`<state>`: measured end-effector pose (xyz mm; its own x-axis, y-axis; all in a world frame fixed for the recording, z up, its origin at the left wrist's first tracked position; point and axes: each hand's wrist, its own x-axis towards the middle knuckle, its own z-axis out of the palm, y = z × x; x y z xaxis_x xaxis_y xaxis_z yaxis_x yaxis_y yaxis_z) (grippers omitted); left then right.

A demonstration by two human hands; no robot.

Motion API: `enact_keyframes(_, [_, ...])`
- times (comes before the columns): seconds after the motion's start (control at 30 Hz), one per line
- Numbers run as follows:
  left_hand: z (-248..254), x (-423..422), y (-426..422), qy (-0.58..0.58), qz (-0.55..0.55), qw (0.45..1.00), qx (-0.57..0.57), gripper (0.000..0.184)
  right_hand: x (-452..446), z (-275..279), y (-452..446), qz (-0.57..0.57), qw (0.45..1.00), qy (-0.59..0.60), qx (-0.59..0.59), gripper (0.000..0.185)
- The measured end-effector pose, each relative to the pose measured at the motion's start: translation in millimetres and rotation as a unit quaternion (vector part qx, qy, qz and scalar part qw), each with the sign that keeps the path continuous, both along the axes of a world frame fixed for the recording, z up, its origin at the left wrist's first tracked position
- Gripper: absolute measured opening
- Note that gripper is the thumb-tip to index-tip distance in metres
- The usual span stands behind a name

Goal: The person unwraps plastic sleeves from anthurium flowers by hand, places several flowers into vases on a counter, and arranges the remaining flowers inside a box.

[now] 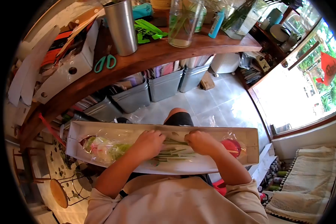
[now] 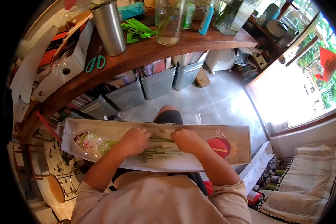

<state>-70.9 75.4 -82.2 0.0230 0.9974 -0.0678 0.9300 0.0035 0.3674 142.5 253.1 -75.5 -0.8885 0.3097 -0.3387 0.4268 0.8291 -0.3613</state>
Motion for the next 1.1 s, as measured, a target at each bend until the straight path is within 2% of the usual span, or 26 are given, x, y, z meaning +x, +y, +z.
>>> enact_keyframes(0.1, [-20.7, -0.1, 6.4, 0.035, -0.008, 0.999, -0.023, 0.019, 27.6, 25.6, 31.7, -0.036, 0.999, 0.029, -0.016, 0.019])
enact_keyframes(0.13, [-25.8, -0.9, 7.3, 0.046, -0.008, 0.999, -0.024, 0.018, 36.4, 38.3, 38.0, -0.098, 0.995, 0.002, -0.025, 0.022])
enact_keyframes(0.2, [-29.7, 0.0, 7.0, 0.038, -0.005, 0.999, -0.003, 0.015, 53.2, 46.3, 45.0, -0.127, 0.991, -0.026, -0.017, 0.021])
enact_keyframes(0.3, [-32.7, 4.8, 8.5, 0.03, 0.004, 0.999, 0.025, 0.014, 71.8, 4.9, 48.8, -0.049, 0.998, 0.018, 0.018, 0.022])
enact_keyframes(0.43, [-39.4, 6.2, 9.4, 0.025, 0.014, 0.998, 0.057, 0.013, 57.7, -16.9, 28.5, 0.007, 0.99, 0.137, -0.011, 0.021])
enact_keyframes(0.53, [-38.4, 4.9, 8.9, 0.029, 0.006, 0.998, 0.049, 0.017, 38.1, -20.1, 19.9, -0.067, 0.995, -0.037, 0.057, 0.028])
enact_keyframes(0.63, [-27.9, 12.2, 11.1, -0.006, 0.026, 0.999, 0.025, 0.031, 20.1, -0.2, 15.1, -0.15, 0.974, -0.158, 0.06, 0.047])
enact_keyframes(0.73, [-35.3, 16.2, 9.2, -0.026, -0.026, 0.998, 0.049, 0.046, 18.4, -6.7, 35.2, -0.163, 0.973, -0.16, 0.032, 0.062])
enact_keyframes(0.83, [-35.8, 19.2, 7.0, -0.026, -0.026, 0.999, -0.003, 0.051, 13.0, -19.9, 45.7, -0.15, 0.971, -0.184, 0.018, 0.068])
enact_keyframes(0.93, [-43.4, 23.3, 5.2, -0.013, -0.02, 1.0, 0.012, 0.053, 9.9, -22.1, 49.5, -0.151, 0.969, -0.194, -0.003, 0.066])
enact_keyframes(1.03, [-46.7, 27.1, 2.4, 0.007, -0.014, 1.0, 0.004, 0.053, 6.7, -22.5, 53.1, -0.127, 0.972, -0.198, -0.02, 0.073])
enact_keyframes(1.1, [-43.8, 27.7, 1.9, 0.005, -0.01, 1.0, -0.001, 0.053, 2.6, -27.7, 55.9, -0.114, 0.973, -0.202, -0.02, 0.066])
